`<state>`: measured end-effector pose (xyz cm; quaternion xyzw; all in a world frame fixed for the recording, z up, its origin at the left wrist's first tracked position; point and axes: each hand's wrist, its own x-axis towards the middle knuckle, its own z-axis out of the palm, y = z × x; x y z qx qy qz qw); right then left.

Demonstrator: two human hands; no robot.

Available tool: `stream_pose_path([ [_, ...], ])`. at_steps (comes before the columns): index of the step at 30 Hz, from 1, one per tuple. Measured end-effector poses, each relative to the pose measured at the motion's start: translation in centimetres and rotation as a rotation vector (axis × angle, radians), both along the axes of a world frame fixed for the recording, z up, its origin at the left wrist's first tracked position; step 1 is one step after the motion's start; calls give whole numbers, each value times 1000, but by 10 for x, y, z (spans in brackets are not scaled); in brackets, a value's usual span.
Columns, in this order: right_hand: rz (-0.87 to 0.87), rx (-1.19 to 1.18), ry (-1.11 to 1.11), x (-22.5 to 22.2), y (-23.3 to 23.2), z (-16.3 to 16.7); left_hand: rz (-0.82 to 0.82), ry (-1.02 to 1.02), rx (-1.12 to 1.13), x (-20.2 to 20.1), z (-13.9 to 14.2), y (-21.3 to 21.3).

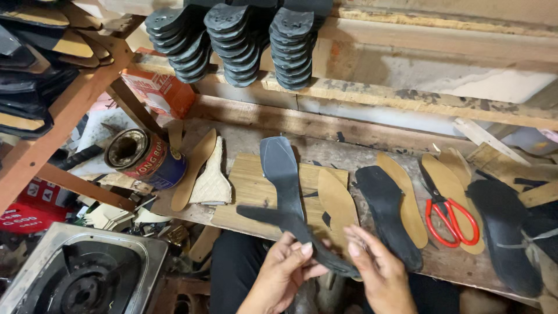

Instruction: The person trims the edges of black shoe insoles using a small metal tool and red-handled scissors. They repeatedly align the insoles with a tan template, trim excess material, and place finished insoles on a nearby shelf.

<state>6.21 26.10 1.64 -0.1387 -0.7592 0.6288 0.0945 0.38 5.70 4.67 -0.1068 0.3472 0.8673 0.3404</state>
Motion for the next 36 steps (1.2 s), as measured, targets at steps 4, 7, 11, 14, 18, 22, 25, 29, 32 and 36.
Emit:
stream_pose_path([
  [4, -82, 839, 202, -6, -10, -1, 89, 150, -132, 0, -25, -10],
  [7, -43, 937, 254, -8, -14, 2, 131, 133, -226, 3, -40, -18],
  [11, -132, 729, 123, -12, -16, 13, 165, 177, -231, 0, -46, -19],
  [14, -178, 582, 162, -6, -20, 26, 192, 179, -221, 0, -43, -14],
  [18, 2, 522, 367, 10, -37, 35, 115, 189, -163, 10, -33, -7],
  [22, 130, 676, 429, 8, -50, 33, 80, 158, 70, 14, -22, -4],
  [25, 174, 715, 436, 9, -48, 29, 74, 165, 121, 13, -18, -10],
  [29, 285, 578, 442, 19, -41, 11, 162, 146, -102, 7, -16, -2],
  [32, 173, 99, 290, 20, -34, -16, 203, 111, -112, 4, -13, -7],
  [36, 146, -369, 8, 27, -14, -48, 231, 141, -76, 2, -9, -11],
])
